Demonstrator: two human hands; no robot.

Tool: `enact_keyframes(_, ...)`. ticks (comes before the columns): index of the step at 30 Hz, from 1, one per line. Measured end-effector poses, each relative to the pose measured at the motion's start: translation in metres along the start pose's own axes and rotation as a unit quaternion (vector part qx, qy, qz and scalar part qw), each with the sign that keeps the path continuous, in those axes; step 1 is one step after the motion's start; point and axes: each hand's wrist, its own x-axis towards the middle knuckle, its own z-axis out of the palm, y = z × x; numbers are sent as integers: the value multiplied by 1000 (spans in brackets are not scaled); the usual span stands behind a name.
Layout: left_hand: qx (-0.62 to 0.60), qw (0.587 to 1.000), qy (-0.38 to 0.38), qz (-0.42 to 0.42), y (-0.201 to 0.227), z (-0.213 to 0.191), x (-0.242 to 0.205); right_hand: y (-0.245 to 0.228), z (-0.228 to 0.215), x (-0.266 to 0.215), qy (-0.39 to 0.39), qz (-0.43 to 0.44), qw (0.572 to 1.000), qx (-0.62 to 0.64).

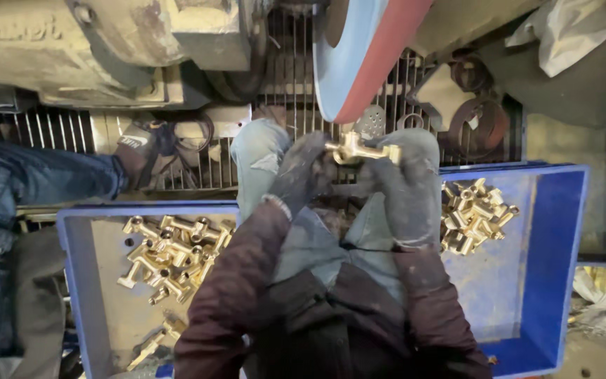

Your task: The person sits on the floor and repeatedly picks up brass-colored metal fittings from a blue bin, presses them against a rotating grinding wheel to smooth edges, and places the finished pieces into a second bin.

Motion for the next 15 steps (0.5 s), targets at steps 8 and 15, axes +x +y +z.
enact_keyframes(8, 98, 984, 2, 146, 6, 28, -69, 68, -7, -3, -110, -192, 949, -227)
enact_keyframes(15, 326, 876, 1, 355, 23, 6, -85, 51, -19, -11, -41, 52, 978, 200)
